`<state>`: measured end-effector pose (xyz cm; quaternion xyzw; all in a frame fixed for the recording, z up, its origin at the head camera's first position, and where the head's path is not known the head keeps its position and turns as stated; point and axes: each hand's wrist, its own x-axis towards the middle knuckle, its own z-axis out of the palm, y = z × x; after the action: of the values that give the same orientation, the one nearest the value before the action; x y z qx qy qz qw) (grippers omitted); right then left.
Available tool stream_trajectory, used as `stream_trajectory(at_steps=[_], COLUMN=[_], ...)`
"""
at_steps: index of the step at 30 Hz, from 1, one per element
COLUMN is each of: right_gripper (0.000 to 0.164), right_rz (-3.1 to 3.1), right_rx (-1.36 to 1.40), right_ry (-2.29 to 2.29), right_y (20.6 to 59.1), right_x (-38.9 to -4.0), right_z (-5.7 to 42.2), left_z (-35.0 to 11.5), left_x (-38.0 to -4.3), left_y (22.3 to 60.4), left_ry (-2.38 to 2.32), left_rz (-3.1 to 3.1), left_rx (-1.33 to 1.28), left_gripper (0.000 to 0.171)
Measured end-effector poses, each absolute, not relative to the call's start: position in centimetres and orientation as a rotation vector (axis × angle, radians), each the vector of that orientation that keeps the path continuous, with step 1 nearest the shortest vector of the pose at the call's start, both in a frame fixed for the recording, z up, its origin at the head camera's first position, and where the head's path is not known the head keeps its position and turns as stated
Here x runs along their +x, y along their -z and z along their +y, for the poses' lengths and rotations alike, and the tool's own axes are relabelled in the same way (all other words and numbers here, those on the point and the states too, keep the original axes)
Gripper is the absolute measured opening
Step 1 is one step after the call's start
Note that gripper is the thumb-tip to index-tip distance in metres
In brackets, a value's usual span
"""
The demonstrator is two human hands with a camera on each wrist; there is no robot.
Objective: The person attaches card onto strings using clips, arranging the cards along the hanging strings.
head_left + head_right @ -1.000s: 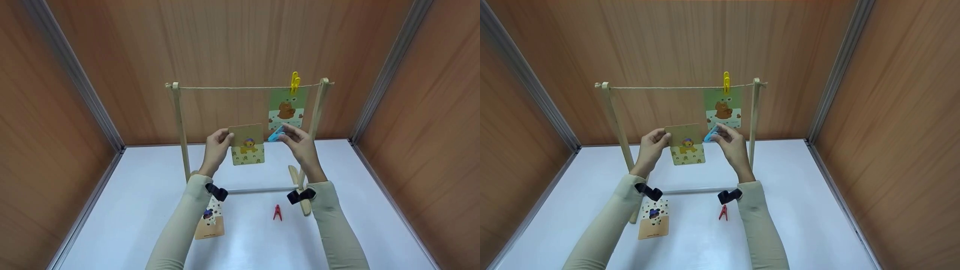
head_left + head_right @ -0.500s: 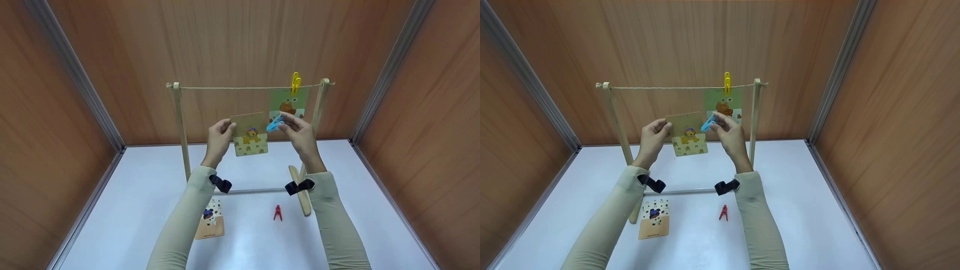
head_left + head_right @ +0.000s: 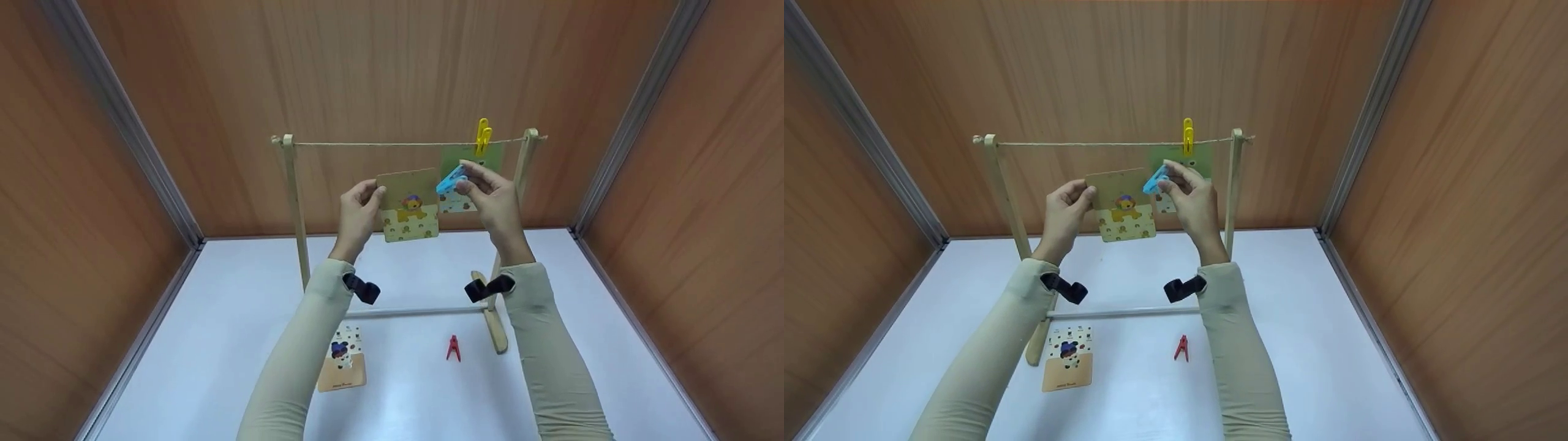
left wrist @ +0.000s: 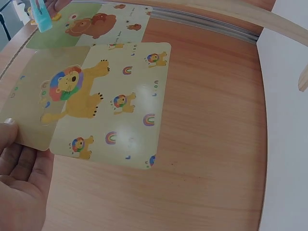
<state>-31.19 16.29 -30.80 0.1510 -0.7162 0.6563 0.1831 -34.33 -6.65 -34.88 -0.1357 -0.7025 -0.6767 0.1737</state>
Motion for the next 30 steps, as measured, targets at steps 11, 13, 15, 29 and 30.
stream_trajectory(at_steps=[11, 13, 15, 29, 30], right_gripper=[0.04, 0.04, 0.039, 0.037, 0.037], right_rz=[-2.029, -2.018, -2.015, -1.943, -1.929], right_rx=[0.392, 0.398, 0.404, 0.41, 0.414], right_ry=[-1.775, -1.778, -1.768, -1.73, -1.733], right_y=[28.9, 28.6, 28.4, 27.2, 27.1], right_x=[-31.7, -31.8, -31.8, -32.3, -32.3], right_z=[15.7, 15.6, 15.5, 14.4, 14.3], left_z=[-6.1, -5.9, -5.8, -5.6, -5.5], left_x=[-34.6, -34.6, -34.6, -34.8, -34.8], left_y=[33.8, 33.7, 33.5, 32.4, 32.3], left_ry=[1.897, 1.89, 1.887, 1.838, 1.828], left_rz=[-1.943, -1.945, -1.947, -1.944, -1.937], left_rx=[-0.443, -0.449, -0.449, -0.468, -0.474], left_gripper=[0.022, 0.022, 0.022, 0.023, 0.023])
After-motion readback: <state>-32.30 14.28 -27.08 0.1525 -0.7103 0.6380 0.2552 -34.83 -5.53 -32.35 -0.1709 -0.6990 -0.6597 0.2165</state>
